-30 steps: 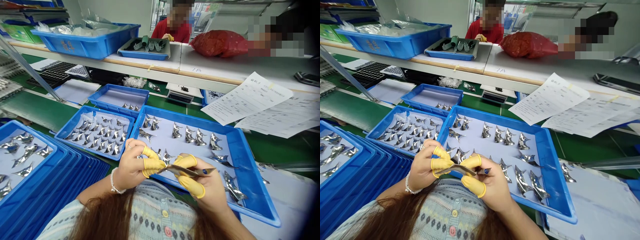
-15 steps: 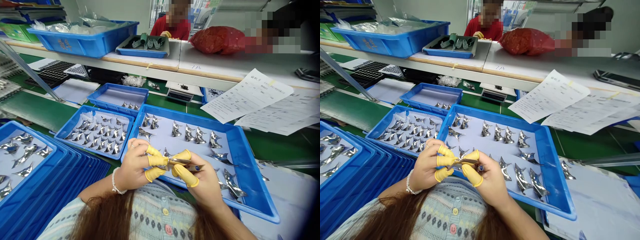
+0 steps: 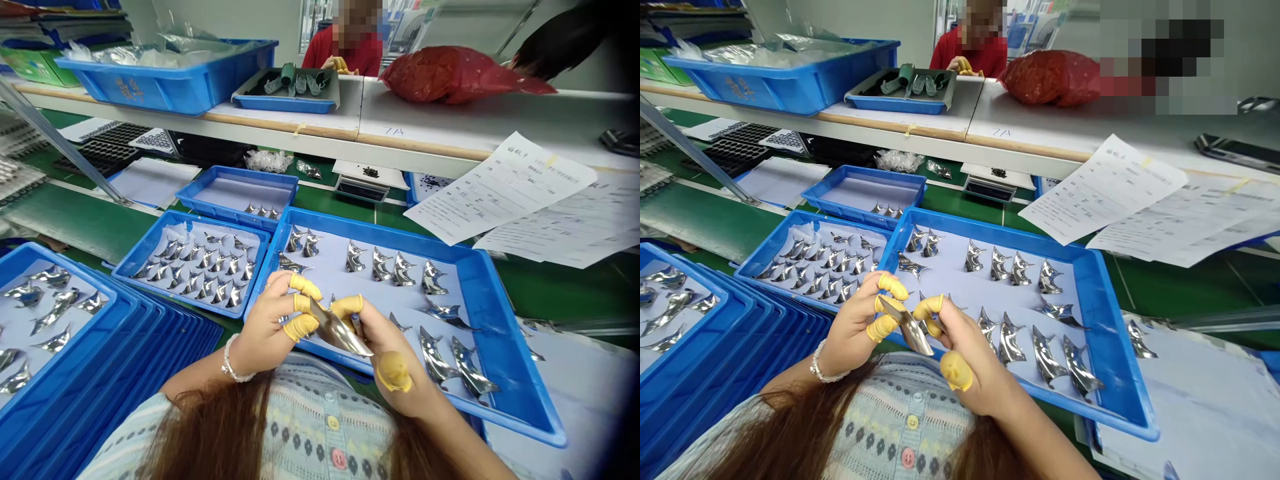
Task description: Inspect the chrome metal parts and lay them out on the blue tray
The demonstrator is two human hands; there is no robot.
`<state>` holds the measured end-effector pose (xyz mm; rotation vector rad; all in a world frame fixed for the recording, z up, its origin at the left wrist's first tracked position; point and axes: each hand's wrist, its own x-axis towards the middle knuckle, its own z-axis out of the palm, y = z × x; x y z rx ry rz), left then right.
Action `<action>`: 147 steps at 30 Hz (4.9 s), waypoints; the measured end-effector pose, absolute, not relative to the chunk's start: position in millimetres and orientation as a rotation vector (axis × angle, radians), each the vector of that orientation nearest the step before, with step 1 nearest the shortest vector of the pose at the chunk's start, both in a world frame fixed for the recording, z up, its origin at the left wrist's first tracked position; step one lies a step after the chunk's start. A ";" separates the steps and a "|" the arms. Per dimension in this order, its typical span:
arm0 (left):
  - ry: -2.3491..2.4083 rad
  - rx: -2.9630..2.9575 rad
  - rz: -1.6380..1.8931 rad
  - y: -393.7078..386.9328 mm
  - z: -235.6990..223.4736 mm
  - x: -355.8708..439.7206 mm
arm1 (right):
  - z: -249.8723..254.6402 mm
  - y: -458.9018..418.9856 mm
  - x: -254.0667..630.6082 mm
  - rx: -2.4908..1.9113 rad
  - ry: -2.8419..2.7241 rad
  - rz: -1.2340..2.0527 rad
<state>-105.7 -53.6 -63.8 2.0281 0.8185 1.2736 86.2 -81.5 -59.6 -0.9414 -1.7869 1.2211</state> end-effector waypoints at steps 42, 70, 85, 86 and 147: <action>0.540 1.718 1.184 -48.4 -79.0 -95.2 | -51.2 -78.5 74.0 -0.948 -2.076 0.786; 0.643 1.951 1.217 -48.6 -76.6 -106.3 | -56.2 -79.8 84.6 -0.897 -1.771 1.046; 0.725 1.370 0.854 -49.8 -76.5 -102.9 | -72.2 -62.4 77.1 -0.952 -0.932 1.592; 0.717 1.222 0.843 -48.9 -78.4 -101.3 | -73.5 -62.5 77.3 -0.937 -0.943 1.616; 1.126 1.588 0.800 9.6 -103.7 -93.8 | -121.0 -62.8 150.4 -1.326 -1.407 1.054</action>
